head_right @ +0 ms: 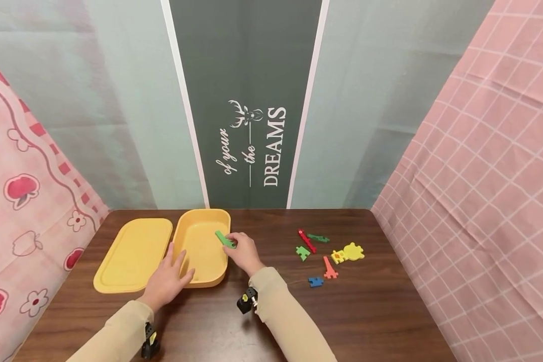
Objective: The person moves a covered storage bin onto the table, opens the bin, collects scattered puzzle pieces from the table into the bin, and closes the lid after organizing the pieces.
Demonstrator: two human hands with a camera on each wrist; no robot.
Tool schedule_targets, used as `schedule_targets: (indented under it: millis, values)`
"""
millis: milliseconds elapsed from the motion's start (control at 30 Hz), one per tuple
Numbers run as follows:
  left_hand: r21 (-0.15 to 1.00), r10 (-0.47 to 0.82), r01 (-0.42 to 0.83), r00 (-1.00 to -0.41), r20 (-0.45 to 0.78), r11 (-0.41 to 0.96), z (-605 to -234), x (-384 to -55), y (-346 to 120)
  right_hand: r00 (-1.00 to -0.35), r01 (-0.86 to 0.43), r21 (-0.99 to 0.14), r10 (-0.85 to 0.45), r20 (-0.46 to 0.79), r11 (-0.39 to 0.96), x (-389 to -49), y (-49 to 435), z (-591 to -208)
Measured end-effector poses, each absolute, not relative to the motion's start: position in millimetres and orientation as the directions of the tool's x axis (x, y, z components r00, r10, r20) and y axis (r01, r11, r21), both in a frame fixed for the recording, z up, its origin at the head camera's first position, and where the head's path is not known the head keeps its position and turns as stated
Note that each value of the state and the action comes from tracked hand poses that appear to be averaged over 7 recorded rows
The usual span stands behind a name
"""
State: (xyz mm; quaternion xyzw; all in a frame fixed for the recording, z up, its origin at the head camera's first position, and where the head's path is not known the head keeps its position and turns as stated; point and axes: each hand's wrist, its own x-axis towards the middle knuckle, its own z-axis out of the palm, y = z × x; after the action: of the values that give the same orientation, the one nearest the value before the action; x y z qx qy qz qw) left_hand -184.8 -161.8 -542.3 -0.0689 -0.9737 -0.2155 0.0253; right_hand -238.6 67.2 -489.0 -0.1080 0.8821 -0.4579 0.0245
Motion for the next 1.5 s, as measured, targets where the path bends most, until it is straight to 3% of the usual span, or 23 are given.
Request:
schedule_targets:
  millis: [367, 1167, 1500]
  values:
    - [0.425, 0.125, 0.134, -0.991, 0.05, 0.895, -541.6, -185.3, -161.3, -0.969, -0.185, -0.798, -0.241, 0.051, 0.573, -254.6, 38.7, -499.4]
    - [0.405, 0.1, 0.149, -0.985, 0.141, 0.902, -543.7, -180.8, -161.3, -0.961, -0.195, -0.844, -0.269, 0.062, 0.5, -297.2, -12.6, -502.2]
    - [0.392, 0.101, 0.157, -0.982, 0.16, 0.906, -545.7, -182.2, -157.1, -0.965, -0.192, -0.807, -0.255, 0.053, 0.559, -304.5, -22.1, -507.2]
